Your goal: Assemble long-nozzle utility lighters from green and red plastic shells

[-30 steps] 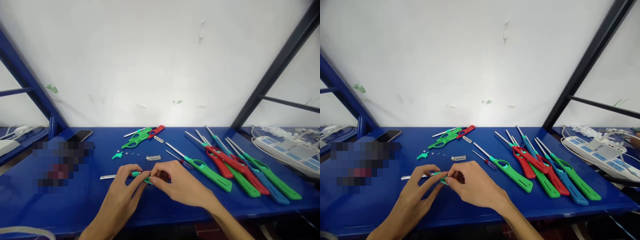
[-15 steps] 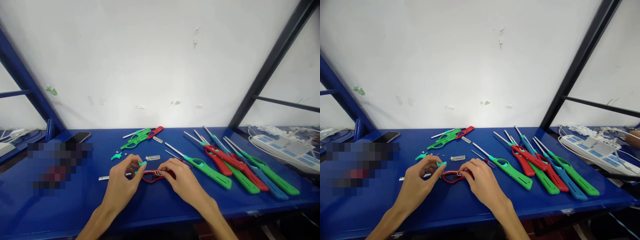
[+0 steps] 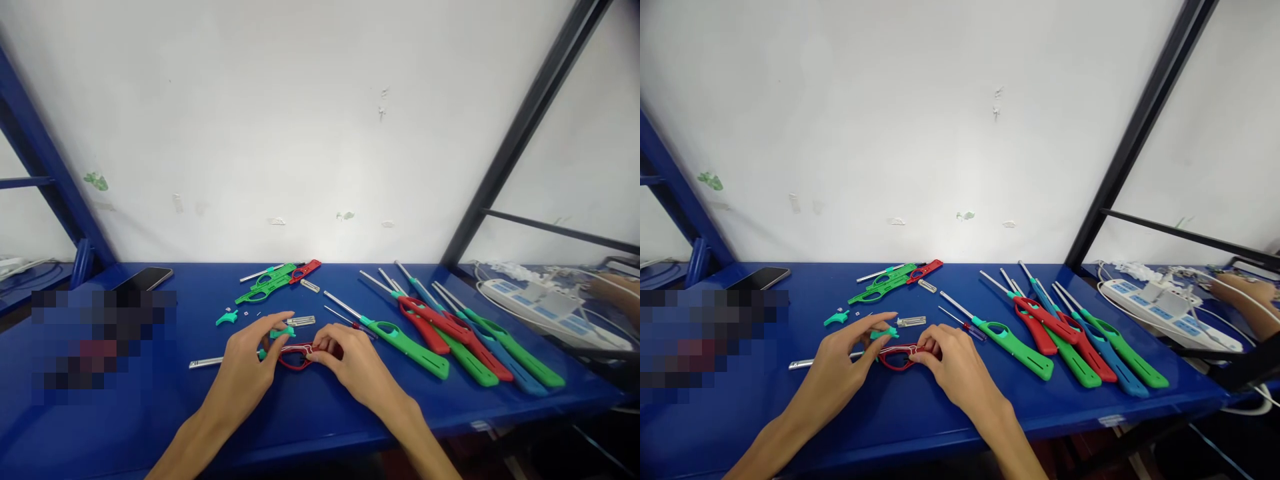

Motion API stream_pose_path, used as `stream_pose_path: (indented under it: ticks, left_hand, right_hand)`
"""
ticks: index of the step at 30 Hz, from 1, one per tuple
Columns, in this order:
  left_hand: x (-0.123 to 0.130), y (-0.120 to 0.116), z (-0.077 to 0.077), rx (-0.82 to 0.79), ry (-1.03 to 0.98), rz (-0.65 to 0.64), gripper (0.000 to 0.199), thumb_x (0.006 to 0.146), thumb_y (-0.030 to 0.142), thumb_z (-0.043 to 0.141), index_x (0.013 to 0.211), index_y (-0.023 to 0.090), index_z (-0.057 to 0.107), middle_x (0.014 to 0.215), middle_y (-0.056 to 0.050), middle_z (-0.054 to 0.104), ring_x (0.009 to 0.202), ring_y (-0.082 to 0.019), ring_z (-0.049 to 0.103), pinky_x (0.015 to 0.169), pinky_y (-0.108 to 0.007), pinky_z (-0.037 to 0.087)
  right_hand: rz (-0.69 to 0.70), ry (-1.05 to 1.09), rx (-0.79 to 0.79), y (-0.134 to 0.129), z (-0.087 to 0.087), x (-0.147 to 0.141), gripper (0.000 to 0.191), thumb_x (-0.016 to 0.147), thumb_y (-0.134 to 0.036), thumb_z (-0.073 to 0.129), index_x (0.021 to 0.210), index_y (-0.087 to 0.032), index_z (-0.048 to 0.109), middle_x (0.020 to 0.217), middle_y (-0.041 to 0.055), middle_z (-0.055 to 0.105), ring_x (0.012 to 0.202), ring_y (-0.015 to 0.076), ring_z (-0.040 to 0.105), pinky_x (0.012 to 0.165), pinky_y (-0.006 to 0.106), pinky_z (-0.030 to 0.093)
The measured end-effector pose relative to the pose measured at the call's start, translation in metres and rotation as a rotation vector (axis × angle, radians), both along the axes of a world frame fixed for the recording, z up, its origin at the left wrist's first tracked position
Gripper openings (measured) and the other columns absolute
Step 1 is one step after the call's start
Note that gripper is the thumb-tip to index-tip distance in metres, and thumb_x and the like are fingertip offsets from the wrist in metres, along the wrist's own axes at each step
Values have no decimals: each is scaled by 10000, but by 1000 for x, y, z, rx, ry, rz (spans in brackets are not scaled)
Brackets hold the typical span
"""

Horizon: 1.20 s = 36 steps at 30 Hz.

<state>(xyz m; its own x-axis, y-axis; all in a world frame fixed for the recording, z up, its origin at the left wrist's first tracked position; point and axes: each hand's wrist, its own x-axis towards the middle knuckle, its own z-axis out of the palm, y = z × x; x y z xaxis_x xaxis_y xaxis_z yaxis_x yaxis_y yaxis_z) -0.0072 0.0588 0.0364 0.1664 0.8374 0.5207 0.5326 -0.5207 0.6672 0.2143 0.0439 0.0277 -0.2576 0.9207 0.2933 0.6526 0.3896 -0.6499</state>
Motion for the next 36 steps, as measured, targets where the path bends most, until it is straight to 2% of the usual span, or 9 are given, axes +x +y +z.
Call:
stream_pose_path:
  ticks: [3, 6, 8, 11, 18, 23, 27, 33, 36]
  left_hand:
    - [1, 1, 1, -24, 8, -25, 297, 983, 384, 586, 1148, 253, 796, 1008, -48, 826, 753, -194, 739, 711, -303, 578]
    - [3, 2, 4, -58, 10, -38, 310, 991, 402, 578, 1173, 253, 779, 838, -6, 801, 651, -175, 705, 644, -272, 554]
    - [3, 2, 5, -68, 13, -40, 269, 980, 415, 588, 1044, 253, 793, 720, 19, 755, 580, -164, 649, 584, -257, 512]
    - [4, 3, 6, -67, 5, -36, 292, 956, 440, 613, 812, 249, 779, 721, 13, 759, 586, -162, 623, 594, -263, 495]
    - [5, 1, 3, -150, -51, -3, 298, 894, 482, 715, 1020, 236, 827, 731, 4, 779, 654, -197, 711, 646, -285, 565]
    - [6, 0, 9, -152, -14, 5, 365, 940, 546, 673, 899, 206, 797, 683, -1, 716, 619, -179, 639, 581, -275, 496]
    - [2, -3, 13, -112, 36, 0, 295, 909, 513, 726, 874, 233, 812, 720, -1, 720, 636, -170, 578, 595, -279, 450]
    - [-10, -26, -5, -97, 40, -17, 340, 1009, 497, 638, 836, 261, 811, 857, -12, 755, 769, -181, 664, 677, -281, 500]
    - [-13, -35, -13, -6, 51, -13, 279, 1022, 440, 648, 873, 288, 828, 881, 2, 743, 796, -167, 668, 722, -273, 524]
  right_hand:
    - [-9, -18, 16, 2, -1, 1, 123, 971, -326, 788, 888, -235, 787, 881, -1, 742, 772, 165, 691, 733, 271, 507]
    - [17, -49, 40, 2, -2, 3, 132, 1002, -320, 750, 911, -247, 813, 889, 3, 752, 808, 175, 708, 766, 274, 512]
    - [35, -75, 67, 2, -3, 5, 149, 1024, -313, 720, 926, -247, 811, 900, 5, 757, 848, 182, 724, 787, 274, 516]
    - [58, -118, 121, 0, -6, 8, 163, 1042, -315, 691, 942, -241, 796, 925, 11, 763, 875, 188, 737, 794, 276, 519]
    - [83, -160, 214, -11, -15, 14, 174, 1072, -276, 630, 1008, -216, 780, 983, 37, 766, 891, 211, 726, 816, 321, 519]
    - [92, -118, 220, -16, -14, 14, 142, 1050, -313, 674, 1022, -222, 780, 1002, 33, 763, 904, 205, 722, 826, 321, 524]
    - [116, -91, 215, -18, -14, 15, 138, 1009, -348, 730, 998, -223, 787, 977, 26, 761, 899, 200, 715, 806, 306, 525]
    - [216, -49, 184, -25, -11, 16, 155, 1020, -376, 722, 972, -252, 803, 955, -18, 782, 898, 153, 712, 824, 253, 520]
    - [243, -54, 164, -29, -9, 15, 153, 1011, -387, 736, 965, -259, 805, 955, -24, 784, 888, 147, 705, 803, 253, 512]
